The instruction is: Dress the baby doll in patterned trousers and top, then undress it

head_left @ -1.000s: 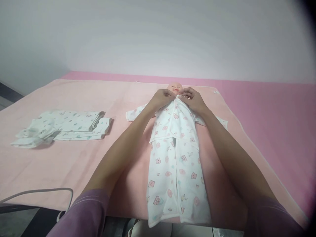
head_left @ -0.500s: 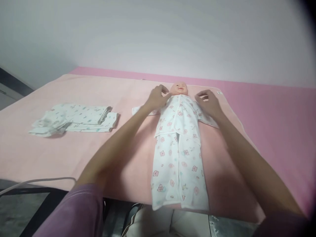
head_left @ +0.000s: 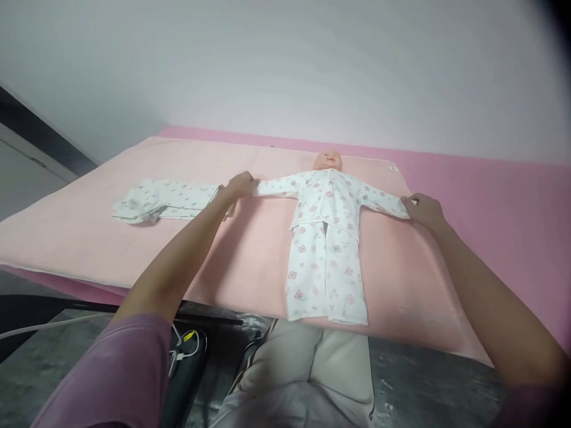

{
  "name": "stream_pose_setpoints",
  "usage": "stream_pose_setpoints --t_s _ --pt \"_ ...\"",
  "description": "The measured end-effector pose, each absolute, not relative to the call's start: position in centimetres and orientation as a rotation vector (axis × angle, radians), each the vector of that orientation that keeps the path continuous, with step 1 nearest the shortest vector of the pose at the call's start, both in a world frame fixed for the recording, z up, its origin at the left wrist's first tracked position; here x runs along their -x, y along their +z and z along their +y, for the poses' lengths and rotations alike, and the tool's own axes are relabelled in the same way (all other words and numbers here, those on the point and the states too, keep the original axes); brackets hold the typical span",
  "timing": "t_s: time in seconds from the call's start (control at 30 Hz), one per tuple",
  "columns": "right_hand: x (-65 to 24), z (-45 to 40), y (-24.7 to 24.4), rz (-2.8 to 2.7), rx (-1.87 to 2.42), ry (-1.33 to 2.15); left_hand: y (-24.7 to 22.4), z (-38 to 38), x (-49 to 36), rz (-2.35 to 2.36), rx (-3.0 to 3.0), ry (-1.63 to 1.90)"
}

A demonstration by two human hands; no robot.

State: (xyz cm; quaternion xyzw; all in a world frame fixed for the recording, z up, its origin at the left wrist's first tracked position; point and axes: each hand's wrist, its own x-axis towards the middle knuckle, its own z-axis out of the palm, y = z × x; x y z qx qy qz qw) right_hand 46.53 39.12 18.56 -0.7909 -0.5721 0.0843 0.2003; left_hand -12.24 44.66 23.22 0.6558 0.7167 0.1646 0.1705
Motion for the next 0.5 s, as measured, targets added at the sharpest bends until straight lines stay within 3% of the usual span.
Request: stream_pose_setpoints --t_s 0.17,0.3,0.4,0.5 --pt "-44.1 36.5 16.1 -1.821 1.935 -0.070 21.2 43.6 10.8 2.120 -2.032 0.743" --pt "-41.8 34.1 14.2 -2.087 1.833 0.134 18.7 41.3 9.3 1.849 -2.189 0.574" --pt "-40.6 32.2 14.6 -2.067 1.942 0.191 18.7 38.7 7.8 1.937 -2.131 0.589" --pt "-38.2 27.7 16.9 -1.992 1.820 0.026 20.0 32.4 5.9 1.988 -2.092 0.780"
